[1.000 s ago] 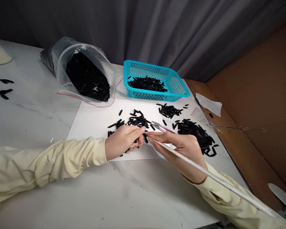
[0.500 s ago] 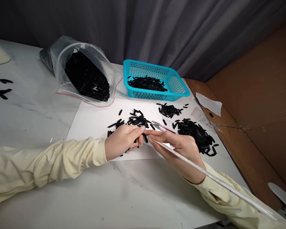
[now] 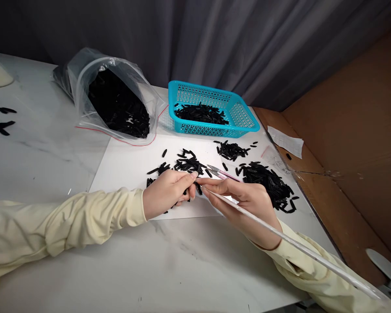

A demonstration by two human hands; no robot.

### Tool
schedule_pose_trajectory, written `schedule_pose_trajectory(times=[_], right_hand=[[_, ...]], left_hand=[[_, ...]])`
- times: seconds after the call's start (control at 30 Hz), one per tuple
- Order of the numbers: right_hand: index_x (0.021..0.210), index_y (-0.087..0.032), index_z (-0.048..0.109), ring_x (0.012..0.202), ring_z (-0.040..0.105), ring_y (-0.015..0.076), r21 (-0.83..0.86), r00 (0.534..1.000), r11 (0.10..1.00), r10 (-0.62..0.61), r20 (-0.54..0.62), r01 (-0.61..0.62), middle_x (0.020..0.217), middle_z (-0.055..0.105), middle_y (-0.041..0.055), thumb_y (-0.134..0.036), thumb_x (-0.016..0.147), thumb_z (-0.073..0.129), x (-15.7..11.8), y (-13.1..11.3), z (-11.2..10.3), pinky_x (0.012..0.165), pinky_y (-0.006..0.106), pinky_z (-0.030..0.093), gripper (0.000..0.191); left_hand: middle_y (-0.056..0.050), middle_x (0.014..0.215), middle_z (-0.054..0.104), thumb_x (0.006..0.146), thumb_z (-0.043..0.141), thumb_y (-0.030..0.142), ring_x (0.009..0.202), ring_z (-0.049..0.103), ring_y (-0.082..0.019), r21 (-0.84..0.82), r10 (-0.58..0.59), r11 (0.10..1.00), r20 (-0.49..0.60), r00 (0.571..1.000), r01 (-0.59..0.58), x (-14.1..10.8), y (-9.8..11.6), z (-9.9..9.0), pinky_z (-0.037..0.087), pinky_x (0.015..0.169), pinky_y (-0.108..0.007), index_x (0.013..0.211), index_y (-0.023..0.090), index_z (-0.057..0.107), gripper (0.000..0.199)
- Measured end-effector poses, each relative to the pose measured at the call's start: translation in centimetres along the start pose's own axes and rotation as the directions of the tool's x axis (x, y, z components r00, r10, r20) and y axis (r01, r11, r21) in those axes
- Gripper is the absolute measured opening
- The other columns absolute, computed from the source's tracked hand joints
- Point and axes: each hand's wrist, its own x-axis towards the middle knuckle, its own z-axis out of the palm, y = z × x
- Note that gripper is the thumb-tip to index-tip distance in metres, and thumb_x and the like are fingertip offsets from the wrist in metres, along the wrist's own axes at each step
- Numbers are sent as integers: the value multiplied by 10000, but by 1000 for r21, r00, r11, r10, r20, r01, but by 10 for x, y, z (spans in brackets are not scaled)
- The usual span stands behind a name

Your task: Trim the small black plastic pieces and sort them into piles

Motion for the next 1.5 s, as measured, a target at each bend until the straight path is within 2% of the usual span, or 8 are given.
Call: schedule_pose_trajectory(times=[0.13, 0.53, 0.7, 0.83, 0.97, 1.1, 1.27, 1.5], right_hand=[[692, -199, 624, 718, 674, 160, 20, 1000, 1000, 17, 5, -17, 947, 705, 15, -184, 782, 552, 0, 0, 0, 465, 211, 507, 117], [712, -185, 617, 710, 667, 154, 14, 1000, 1000, 1, -3, -1, 962, 701, 39, -166, 796, 546, 0, -1, 1, 563, 230, 516, 111], [713, -190, 584, 811, 670, 152, -36, 988, 989, -146, -55, 145, 1021, 682, 42, -140, 820, 504, -5, 4, 8, 720, 233, 530, 142], [791, -181, 580, 857, 659, 145, -67, 966, 969, -242, -95, 236, 1030, 676, 58, -108, 827, 485, -7, 8, 14, 750, 221, 530, 124], [788, -162, 612, 748, 667, 139, 3, 987, 993, -119, -109, 120, 954, 698, 61, -122, 809, 531, -4, 6, 13, 695, 237, 545, 92], [721, -164, 624, 751, 678, 159, 139, 995, 990, 10, -99, 4, 910, 709, 62, -155, 780, 588, 0, 3, 9, 664, 247, 561, 70], [694, -162, 625, 796, 685, 186, 243, 997, 969, 51, -55, -36, 918, 709, 74, -164, 764, 610, 2, 2, 6, 676, 270, 571, 71], [701, -161, 636, 791, 687, 197, 218, 998, 976, 27, -62, -13, 901, 713, 73, -171, 763, 611, 2, 3, 8, 697, 289, 577, 67]], left_hand=[[60, 416, 311, 881, 350, 353, 388, 280, -58, -1, -6, 1000, 0, 1000, 6, 0, 0, 1, 260, 406, -176, 537, 145, 464, 417], [64, 409, 309, 894, 346, 335, 386, 286, -49, -22, -13, 1000, -1, 1000, 13, -1, 1, 0, 261, 404, -170, 537, 137, 466, 425], [65, 401, 301, 902, 334, 305, 377, 283, -47, -34, -28, 999, -4, 1000, 28, 0, 2, 1, 268, 398, -170, 524, 135, 459, 433], [63, 399, 304, 902, 338, 303, 375, 290, -45, -27, -23, 999, -8, 1000, 22, 1, 2, 1, 265, 395, -168, 512, 134, 451, 440], [68, 397, 297, 900, 342, 317, 369, 271, -41, -38, -21, 999, -14, 1000, 21, 1, 2, 1, 255, 388, -167, 529, 132, 466, 433], [67, 392, 301, 902, 341, 311, 369, 274, -40, -33, -28, 999, -20, 999, 28, 0, 2, 1, 253, 389, -165, 526, 131, 464, 434], [71, 384, 288, 902, 343, 295, 356, 259, -37, -22, -35, 999, -37, 999, 34, 2, 2, 2, 245, 385, -168, 516, 133, 459, 434], [65, 386, 290, 894, 354, 310, 368, 265, -50, 9, 7, 1000, -40, 999, -7, 4, -2, 3, 265, 403, -186, 512, 141, 468, 433]])
